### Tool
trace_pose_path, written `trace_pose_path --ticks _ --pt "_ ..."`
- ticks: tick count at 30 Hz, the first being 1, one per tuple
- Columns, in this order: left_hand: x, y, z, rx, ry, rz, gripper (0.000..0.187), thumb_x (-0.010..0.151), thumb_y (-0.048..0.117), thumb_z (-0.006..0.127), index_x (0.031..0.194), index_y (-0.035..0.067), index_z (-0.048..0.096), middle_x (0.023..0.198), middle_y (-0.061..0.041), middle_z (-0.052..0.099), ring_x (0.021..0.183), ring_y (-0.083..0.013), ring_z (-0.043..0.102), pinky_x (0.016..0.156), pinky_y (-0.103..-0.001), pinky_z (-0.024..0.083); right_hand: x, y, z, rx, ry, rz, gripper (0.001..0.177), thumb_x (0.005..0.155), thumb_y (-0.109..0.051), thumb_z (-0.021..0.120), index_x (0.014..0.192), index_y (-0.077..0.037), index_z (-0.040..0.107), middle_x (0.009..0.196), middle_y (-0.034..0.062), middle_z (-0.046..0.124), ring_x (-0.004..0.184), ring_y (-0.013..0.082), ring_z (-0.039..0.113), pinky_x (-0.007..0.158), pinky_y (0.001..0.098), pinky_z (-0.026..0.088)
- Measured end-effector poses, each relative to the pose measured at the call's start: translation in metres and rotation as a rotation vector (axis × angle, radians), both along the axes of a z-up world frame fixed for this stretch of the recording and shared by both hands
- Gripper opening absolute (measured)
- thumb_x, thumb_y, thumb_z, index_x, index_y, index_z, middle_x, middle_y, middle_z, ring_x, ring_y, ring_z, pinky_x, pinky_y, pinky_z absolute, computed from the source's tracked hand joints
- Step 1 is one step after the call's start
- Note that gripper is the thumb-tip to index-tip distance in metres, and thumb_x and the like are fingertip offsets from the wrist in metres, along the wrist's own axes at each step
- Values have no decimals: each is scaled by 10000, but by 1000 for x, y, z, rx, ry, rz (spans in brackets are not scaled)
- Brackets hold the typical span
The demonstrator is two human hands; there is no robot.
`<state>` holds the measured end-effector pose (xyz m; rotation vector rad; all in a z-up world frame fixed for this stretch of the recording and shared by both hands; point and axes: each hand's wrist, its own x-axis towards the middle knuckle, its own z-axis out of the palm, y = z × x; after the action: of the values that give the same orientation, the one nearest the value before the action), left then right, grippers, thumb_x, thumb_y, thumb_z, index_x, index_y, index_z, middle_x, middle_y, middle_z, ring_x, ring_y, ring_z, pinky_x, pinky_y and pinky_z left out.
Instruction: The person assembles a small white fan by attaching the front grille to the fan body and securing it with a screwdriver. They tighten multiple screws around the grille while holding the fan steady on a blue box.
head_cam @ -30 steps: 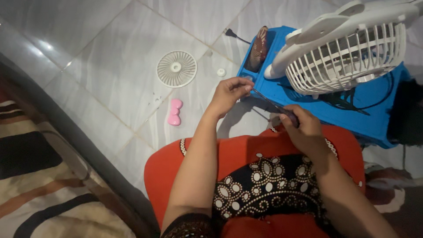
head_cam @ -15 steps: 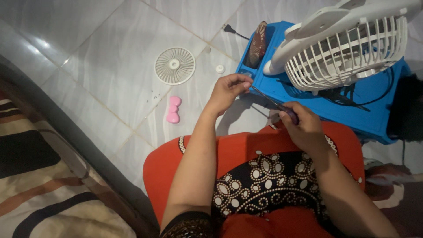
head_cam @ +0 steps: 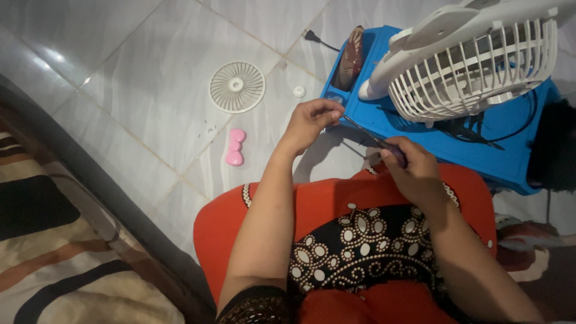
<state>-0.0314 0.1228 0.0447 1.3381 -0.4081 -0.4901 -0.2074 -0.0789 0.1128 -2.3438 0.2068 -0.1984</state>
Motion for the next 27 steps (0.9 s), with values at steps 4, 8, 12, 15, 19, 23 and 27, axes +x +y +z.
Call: trace_pose_path --ticks 4,8,12,15,19,23,27 --pt "-2 1 3 21 -16 4 153 961 79 706 1078 -10 747 1018 -61 742 904 -145 694 856 -282 585 -1 0 2 29 17 6 304 992 -259 654 1206 -46 688 931 142 694 771 231 640 709 366 519" --pt "-2 0 4 21 -17 0 150 954 78 702 1078 5 742 1022 -51 752 903 -137 704 854 -276 583 -1 -1 0 -18 4 9 321 994 -267 658 1219 -39 678 982 157 704 822 237 655 739 372 521" --pt "-2 -10 -3 60 -122 -5 143 946 45 708 1069 -8 757 1020 -65 747 907 -123 685 840 -270 568 -1 -9 -8 -7 97 -17 337 981 -285 642 1232 -63 681 968 173 710 832 293 669 761 402 528" --pt "1 -32 -17 31 -131 -20 143 928 33 728 1063 -11 748 988 -64 749 885 -110 691 814 -264 581 -1 -25 -19 -81 84 2 340 984 -269 628 1248 -57 667 1048 207 702 908 372 667 797 449 516" --pt "10 -70 -45 29 -44 70 287 878 26 764 1146 -31 680 910 -89 753 780 -119 683 708 -257 562 1 -41 -41 -155 11 9 289 1007 -239 618 1194 -22 657 1115 248 682 998 451 637 850 494 499" --pt "9 -111 -69 -46 165 267 424 832 1 785 1200 -97 597 890 -139 737 726 -175 687 642 -290 559 8 -46 -51 -59 85 -57 273 1004 -228 596 1177 -23 647 1066 256 686 970 454 647 845 501 510" --pt "3 -128 -79 -88 273 315 474 828 -18 769 1240 -116 556 986 -171 733 791 -213 700 668 -313 576 10 -51 -52 -81 62 -40 275 1010 -224 576 1190 -29 644 1001 262 694 919 476 651 801 521 507"
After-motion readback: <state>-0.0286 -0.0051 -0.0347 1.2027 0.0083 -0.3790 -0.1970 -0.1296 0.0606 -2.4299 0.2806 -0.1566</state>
